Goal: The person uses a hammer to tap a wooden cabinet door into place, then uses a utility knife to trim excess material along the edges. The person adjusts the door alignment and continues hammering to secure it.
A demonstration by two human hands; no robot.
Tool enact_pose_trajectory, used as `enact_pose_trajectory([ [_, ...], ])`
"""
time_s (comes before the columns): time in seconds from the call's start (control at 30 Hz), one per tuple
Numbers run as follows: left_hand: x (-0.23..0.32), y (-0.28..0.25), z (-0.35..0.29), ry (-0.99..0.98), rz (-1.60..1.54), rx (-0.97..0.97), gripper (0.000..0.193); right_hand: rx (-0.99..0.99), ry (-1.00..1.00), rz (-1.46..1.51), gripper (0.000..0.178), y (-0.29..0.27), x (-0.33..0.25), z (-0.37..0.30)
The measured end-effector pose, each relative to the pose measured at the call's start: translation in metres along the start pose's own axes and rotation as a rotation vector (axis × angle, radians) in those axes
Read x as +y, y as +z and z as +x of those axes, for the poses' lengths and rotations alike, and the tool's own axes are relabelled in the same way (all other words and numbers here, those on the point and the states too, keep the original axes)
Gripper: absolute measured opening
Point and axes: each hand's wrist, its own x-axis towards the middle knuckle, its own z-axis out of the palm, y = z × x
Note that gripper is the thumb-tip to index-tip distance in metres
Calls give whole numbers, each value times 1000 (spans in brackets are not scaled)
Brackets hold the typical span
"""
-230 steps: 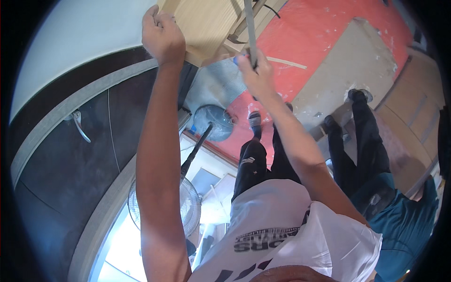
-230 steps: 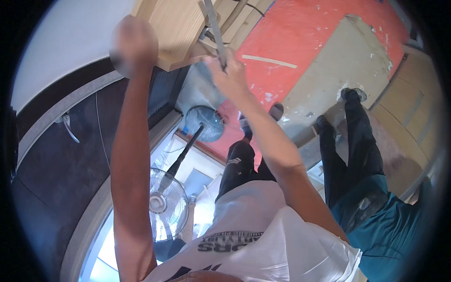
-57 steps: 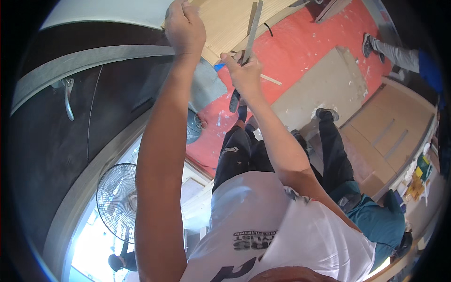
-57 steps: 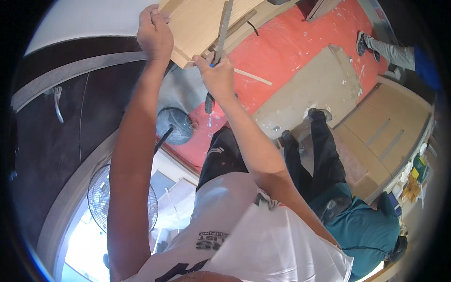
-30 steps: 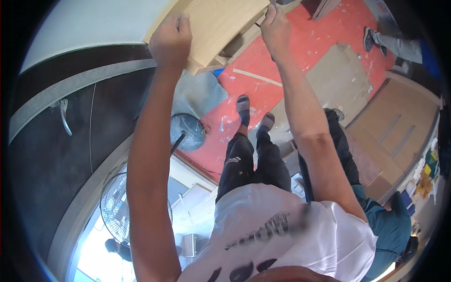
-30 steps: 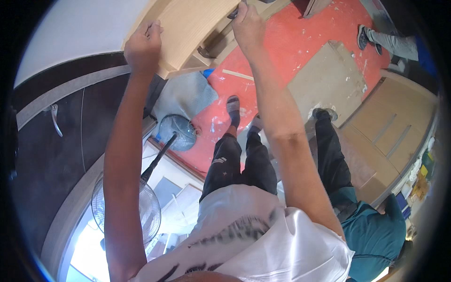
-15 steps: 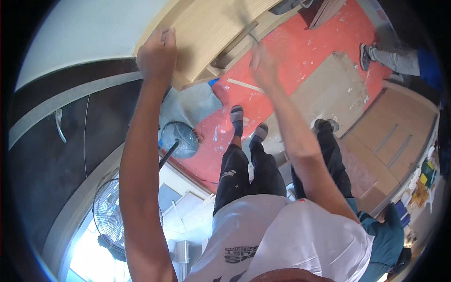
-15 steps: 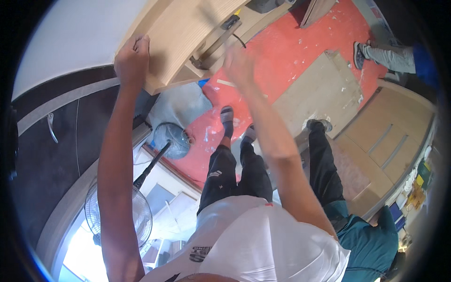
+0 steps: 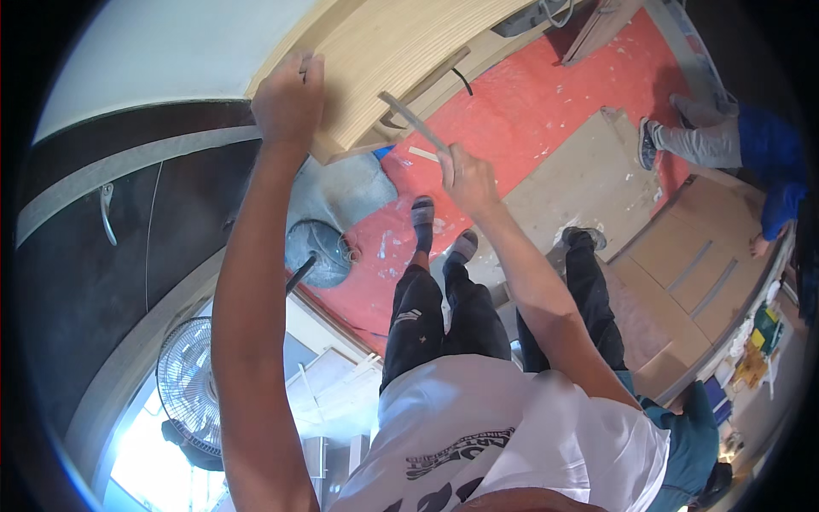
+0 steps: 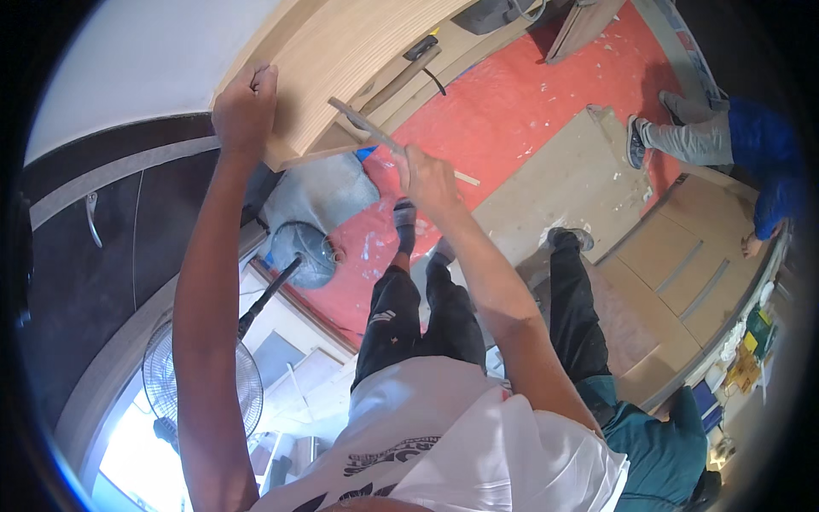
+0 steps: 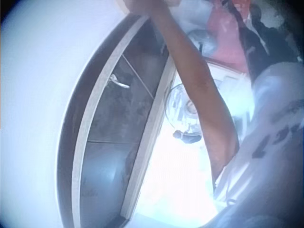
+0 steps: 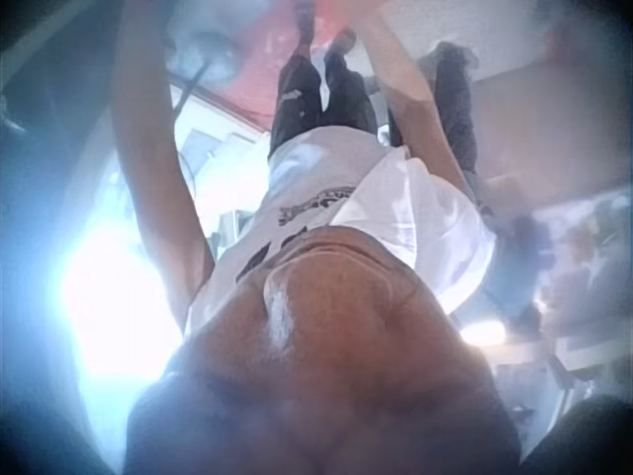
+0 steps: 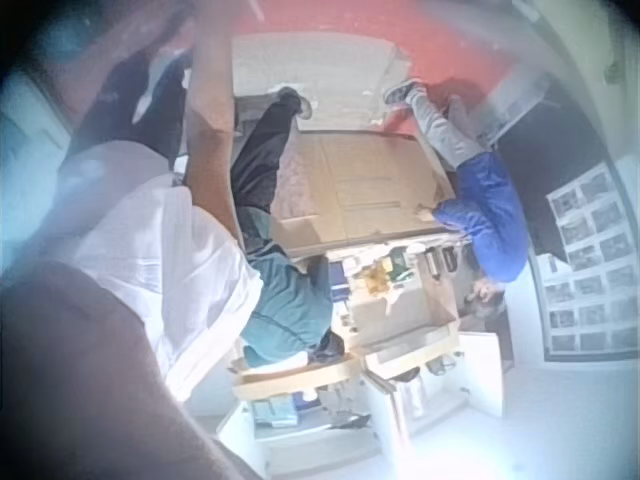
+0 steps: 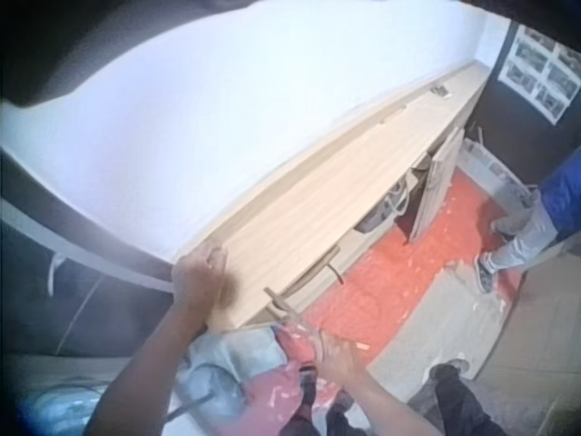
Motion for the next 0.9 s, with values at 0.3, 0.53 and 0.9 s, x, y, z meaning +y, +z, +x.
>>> enact_pose_trajectory([
  [0.3, 9, 4, 5, 32, -66, 52, 26, 247, -114, -20, 27, -35, -3, 43],
  [0.53, 7, 16, 4, 112, -45, 69, 24, 246, -12, -194, 27, -57, 39, 122],
  [0.9, 14, 5, 3, 47, -47, -2, 30, -21, 96, -217, 24, -55, 29, 57],
])
